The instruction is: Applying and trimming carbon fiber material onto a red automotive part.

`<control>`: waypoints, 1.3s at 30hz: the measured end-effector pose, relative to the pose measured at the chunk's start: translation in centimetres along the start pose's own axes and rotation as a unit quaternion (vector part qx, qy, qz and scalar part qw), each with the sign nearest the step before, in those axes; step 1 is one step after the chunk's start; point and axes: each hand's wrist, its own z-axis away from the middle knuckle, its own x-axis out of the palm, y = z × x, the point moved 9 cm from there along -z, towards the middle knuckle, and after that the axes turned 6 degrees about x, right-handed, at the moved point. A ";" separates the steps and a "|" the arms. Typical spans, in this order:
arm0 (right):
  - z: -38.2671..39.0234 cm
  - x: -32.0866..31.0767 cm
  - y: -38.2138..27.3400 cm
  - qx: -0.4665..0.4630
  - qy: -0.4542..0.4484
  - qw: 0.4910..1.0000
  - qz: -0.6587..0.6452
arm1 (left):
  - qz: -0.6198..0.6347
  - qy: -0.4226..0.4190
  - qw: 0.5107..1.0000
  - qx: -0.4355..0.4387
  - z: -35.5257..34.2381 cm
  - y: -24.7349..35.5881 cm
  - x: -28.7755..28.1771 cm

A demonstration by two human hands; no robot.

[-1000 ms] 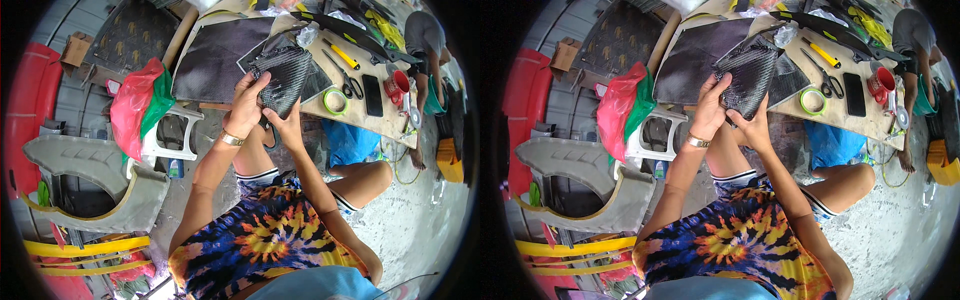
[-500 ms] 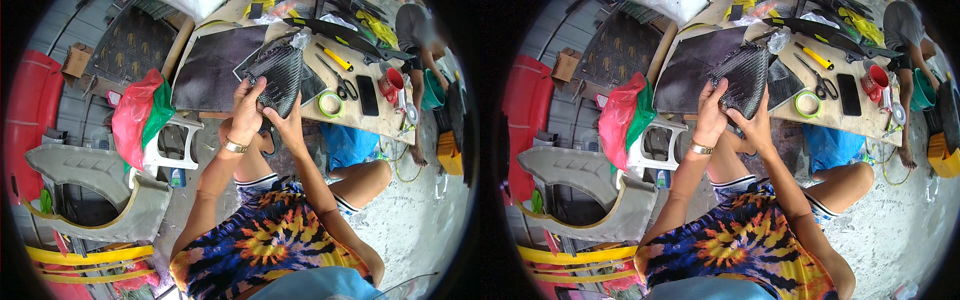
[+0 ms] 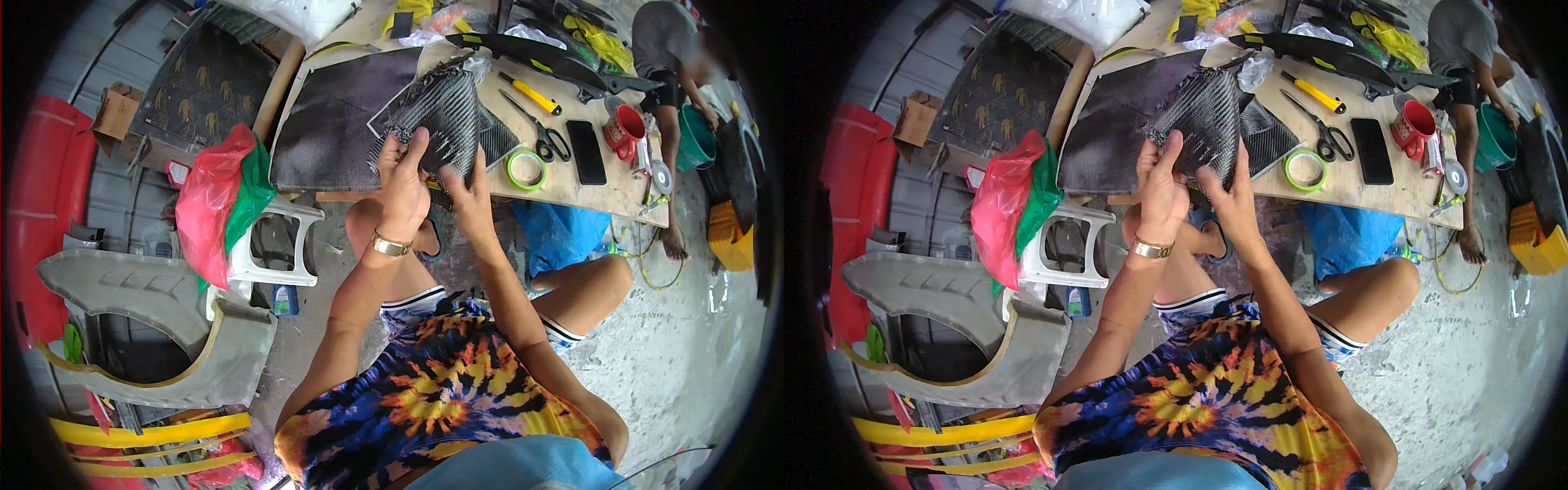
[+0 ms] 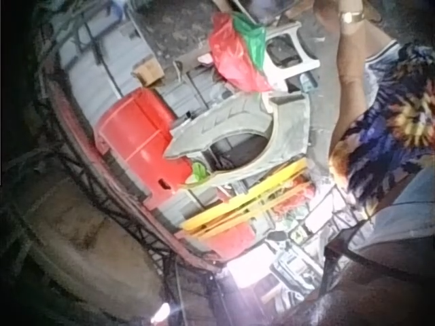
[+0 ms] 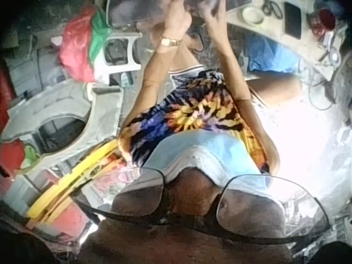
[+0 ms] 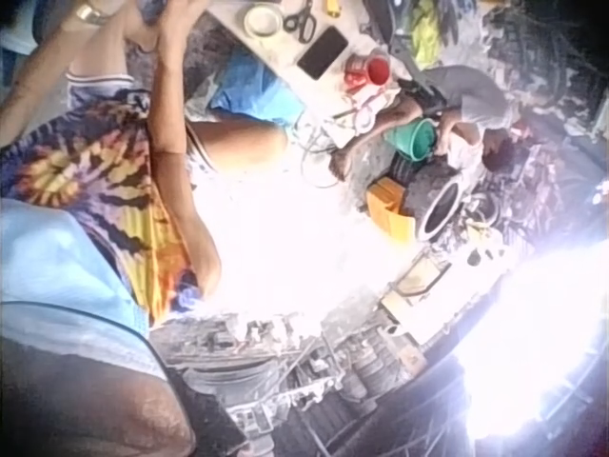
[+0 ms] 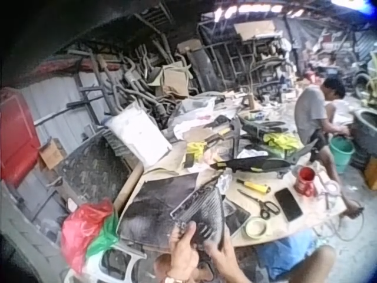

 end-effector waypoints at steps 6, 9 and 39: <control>-0.3 0.1 0.7 0.048 -0.058 0.991 -0.110 | -0.012 -0.010 0.999 0.044 -0.1 0.6 -0.3; -0.9 -0.8 2.1 0.113 -0.017 0.988 -0.104 | -0.007 -0.046 0.998 0.048 -0.2 0.3 -0.2; -1.4 -1.0 -2.1 0.004 0.019 0.997 0.077 | 0.023 0.016 1.000 0.009 0.4 1.7 -0.1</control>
